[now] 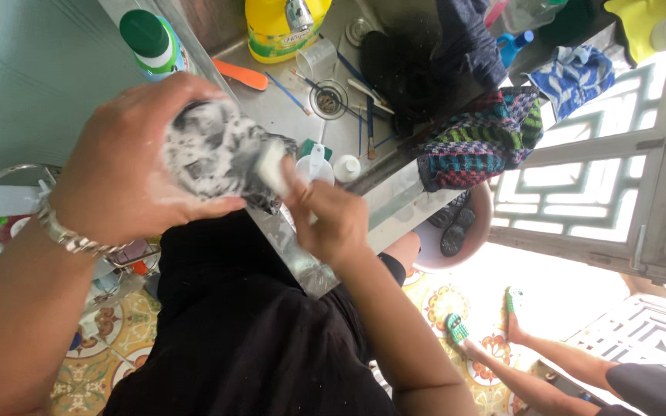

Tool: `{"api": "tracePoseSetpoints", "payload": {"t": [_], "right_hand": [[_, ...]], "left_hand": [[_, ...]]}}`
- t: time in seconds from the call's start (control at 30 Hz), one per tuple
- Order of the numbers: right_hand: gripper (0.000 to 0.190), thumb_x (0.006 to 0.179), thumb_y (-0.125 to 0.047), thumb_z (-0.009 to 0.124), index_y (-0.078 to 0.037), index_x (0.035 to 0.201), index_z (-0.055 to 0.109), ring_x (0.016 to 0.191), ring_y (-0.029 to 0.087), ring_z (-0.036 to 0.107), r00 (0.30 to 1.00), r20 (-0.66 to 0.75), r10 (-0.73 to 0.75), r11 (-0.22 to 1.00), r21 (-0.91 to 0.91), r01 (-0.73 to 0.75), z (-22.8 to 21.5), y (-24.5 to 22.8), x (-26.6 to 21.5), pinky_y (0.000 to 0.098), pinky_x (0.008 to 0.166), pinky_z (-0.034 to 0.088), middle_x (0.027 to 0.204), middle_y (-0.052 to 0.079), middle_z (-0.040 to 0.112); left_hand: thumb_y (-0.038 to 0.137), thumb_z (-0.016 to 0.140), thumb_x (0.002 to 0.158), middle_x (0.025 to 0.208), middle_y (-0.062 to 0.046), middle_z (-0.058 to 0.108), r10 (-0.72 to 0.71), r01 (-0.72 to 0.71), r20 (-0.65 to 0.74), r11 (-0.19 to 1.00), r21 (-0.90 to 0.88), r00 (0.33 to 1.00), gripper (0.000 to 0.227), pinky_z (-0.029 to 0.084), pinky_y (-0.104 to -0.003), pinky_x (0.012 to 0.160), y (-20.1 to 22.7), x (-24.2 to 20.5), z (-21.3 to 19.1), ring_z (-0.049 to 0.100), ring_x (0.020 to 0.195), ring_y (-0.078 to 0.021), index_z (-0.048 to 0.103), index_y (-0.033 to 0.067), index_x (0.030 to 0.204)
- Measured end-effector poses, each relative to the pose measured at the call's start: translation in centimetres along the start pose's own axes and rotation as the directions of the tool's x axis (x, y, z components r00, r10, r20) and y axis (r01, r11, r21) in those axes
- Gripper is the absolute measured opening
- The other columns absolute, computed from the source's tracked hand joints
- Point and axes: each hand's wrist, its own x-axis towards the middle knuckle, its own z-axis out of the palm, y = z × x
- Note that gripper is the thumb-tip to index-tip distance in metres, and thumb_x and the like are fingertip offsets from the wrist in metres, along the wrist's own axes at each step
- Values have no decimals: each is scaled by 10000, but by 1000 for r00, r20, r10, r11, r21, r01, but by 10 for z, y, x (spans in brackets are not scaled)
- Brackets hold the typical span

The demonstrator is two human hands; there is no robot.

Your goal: The person rinses a black sneaker under a faucet and then scrubs the sole and sides with a brush and soapy water.

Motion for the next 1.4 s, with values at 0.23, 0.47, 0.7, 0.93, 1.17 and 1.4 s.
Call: {"api": "tracePoseSetpoints", "payload": {"t": [0.23, 0.47, 0.7, 0.93, 1.17, 1.4], "right_hand": [[489, 940, -45, 733, -93, 1413, 623, 663, 224, 616, 995, 89, 48, 989, 139, -60, 12, -5, -26, 364, 637, 516, 778, 51, 633], [186, 999, -109, 746, -116, 1182, 714, 589, 259, 591, 980, 120, 158, 966, 184, -179, 24, 2, -39, 360, 582, 478, 736, 116, 557], [220, 969, -141, 735, -54, 1169, 705, 539, 292, 565, 956, 121, 266, 955, 103, -278, 29, 13, -12, 396, 537, 458, 652, 144, 551], [117, 997, -135, 703, -42, 1066, 682, 530, 255, 597, 956, 113, 271, 953, 110, -283, 36, 23, -10, 385, 531, 482, 783, 142, 675], [436, 1010, -158, 714, -68, 1424, 613, 535, 237, 590, 959, 212, 186, 971, 113, -213, 29, 6, -8, 394, 573, 485, 639, 110, 571], [414, 1017, -201, 697, -71, 1405, 633, 601, 263, 610, 973, 182, 141, 981, 105, -162, 27, -14, -17, 404, 604, 502, 691, 112, 578]], "left_hand": [[358, 971, 638, 1032, -149, 703, -163, 164, -96, 986, 10, 982, 747, 570, -361, 759, 9, -37, 2, 718, 883, -250, 563, 9, 1158], [310, 981, 658, 1150, -197, 690, -46, 83, -223, 984, 158, 974, 812, 583, -392, 874, 10, -80, 13, 710, 1000, -294, 461, -13, 1191], [285, 972, 700, 1222, -248, 644, -63, 73, -234, 997, 34, 970, 838, 590, -373, 928, -3, -115, 18, 698, 1098, -302, 405, -2, 1246], [269, 976, 676, 1211, -242, 658, -57, 84, -229, 990, 111, 972, 821, 547, -406, 973, 4, -116, 14, 660, 1144, -330, 417, -7, 1210], [273, 968, 672, 1219, -235, 654, -79, 100, -215, 991, 93, 973, 791, 539, -433, 1008, 4, -116, 10, 659, 1124, -326, 465, -17, 1208], [264, 966, 673, 1231, -237, 642, -65, 86, -184, 990, 109, 981, 787, 539, -434, 992, 4, -117, 7, 651, 1124, -341, 459, -14, 1207]]}}
